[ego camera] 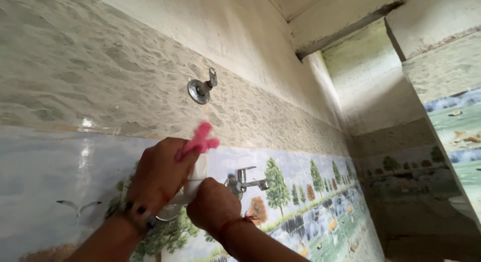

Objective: The person scrubs a wall-mounted faucet with a pink cloth. They repeatedly wipe the faucet body, handle, and base while holding the cloth with both hands.

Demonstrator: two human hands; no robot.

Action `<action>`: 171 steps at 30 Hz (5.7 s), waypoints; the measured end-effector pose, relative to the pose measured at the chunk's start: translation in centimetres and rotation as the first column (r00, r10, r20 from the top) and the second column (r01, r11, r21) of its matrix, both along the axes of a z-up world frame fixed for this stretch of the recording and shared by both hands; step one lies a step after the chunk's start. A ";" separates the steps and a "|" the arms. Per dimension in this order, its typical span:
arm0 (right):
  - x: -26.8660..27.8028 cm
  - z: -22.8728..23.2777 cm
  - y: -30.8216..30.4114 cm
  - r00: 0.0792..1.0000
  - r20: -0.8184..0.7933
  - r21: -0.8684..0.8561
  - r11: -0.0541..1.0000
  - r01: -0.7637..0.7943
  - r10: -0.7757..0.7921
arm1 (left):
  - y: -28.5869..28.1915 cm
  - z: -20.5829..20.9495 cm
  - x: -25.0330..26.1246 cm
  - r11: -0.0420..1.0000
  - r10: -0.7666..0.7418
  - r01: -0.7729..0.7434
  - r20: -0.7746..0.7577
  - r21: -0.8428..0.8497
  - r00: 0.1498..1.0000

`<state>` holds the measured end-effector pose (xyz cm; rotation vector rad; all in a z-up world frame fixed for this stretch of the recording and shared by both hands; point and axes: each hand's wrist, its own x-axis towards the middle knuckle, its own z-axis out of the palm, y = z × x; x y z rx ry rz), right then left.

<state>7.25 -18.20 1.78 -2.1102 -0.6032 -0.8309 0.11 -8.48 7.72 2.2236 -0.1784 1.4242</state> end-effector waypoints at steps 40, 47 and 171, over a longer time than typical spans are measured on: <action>-2.5 0.0 -1.0 0.987 -0.142 -0.014 0.997 0.070 -0.071 | 3.0 -3.8 8.8 0.796 -0.306 0.317 0.109 -0.515 0.946; -2.4 -0.2 -1.0 0.991 -0.114 -0.009 0.998 0.067 -0.067 | 5.0 -5.2 5.2 0.927 -0.231 0.178 -0.127 -0.331 0.965; -3.4 8.5 0.3 0.845 0.534 -0.392 0.889 0.236 0.012 | 2.3 -10.9 10.1 0.945 0.063 -0.259 0.664 0.201 0.745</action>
